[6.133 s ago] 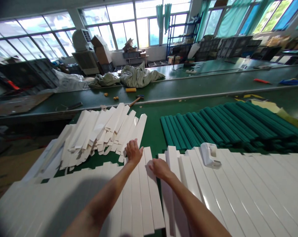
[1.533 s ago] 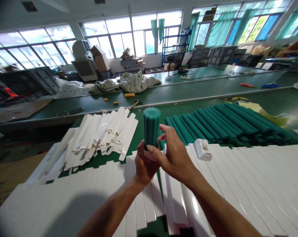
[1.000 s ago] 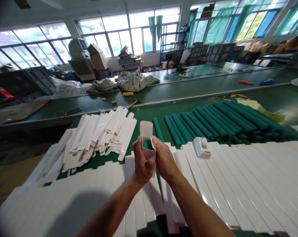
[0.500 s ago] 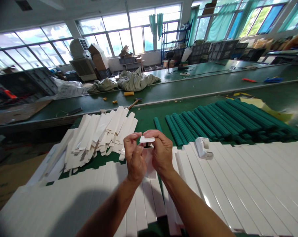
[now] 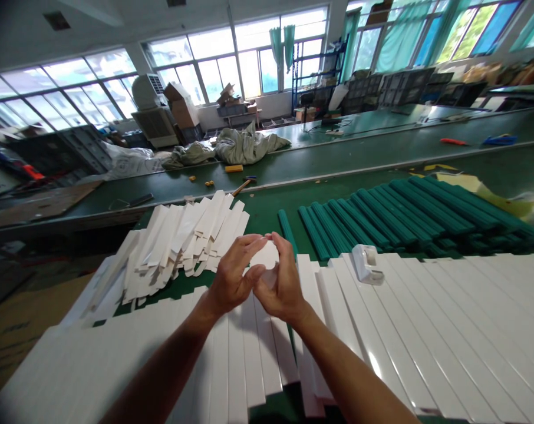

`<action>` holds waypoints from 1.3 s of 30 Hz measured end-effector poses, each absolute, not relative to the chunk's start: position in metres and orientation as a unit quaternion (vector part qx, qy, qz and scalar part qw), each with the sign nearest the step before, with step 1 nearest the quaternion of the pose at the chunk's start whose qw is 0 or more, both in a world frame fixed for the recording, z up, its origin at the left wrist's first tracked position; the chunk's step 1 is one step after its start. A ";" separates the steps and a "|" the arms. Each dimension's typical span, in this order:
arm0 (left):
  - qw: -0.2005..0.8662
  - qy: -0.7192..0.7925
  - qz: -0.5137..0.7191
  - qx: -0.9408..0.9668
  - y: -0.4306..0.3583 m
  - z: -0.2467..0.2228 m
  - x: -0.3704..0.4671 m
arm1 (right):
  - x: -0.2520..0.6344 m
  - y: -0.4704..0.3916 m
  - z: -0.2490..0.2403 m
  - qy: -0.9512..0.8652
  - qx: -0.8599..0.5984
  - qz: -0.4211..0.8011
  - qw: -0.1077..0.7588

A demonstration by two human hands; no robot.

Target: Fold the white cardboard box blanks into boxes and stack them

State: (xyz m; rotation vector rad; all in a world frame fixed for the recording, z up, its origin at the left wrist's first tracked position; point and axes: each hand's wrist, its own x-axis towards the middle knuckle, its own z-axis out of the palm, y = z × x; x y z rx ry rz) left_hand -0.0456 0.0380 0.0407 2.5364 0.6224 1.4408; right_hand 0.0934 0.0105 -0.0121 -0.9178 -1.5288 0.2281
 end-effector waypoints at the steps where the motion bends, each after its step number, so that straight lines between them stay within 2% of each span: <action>1: 0.082 0.206 0.466 0.856 0.039 0.045 -0.047 | 0.092 0.012 -0.013 -0.664 -0.423 0.066 0.613; 5: 0.091 0.228 0.417 0.875 0.042 0.055 -0.052 | 0.090 0.016 -0.012 -0.655 -0.487 0.058 0.575; 14: 0.080 0.280 0.352 0.890 0.041 0.067 -0.053 | 0.089 0.015 -0.009 -0.664 -0.498 0.083 0.552; 19: 0.041 0.259 0.286 0.922 0.042 0.082 -0.054 | 0.092 0.018 -0.014 -0.674 -0.478 0.077 0.558; 23: -0.003 0.216 0.258 0.942 0.042 0.091 -0.056 | 0.094 0.018 -0.012 -0.683 -0.469 0.117 0.547; 28: -0.052 0.235 0.207 0.948 0.037 0.095 -0.057 | 0.095 0.018 -0.011 -0.685 -0.447 0.163 0.552; 39: -0.109 0.187 0.304 0.928 0.044 0.060 -0.049 | 0.100 0.023 -0.006 -0.700 -0.381 0.240 0.555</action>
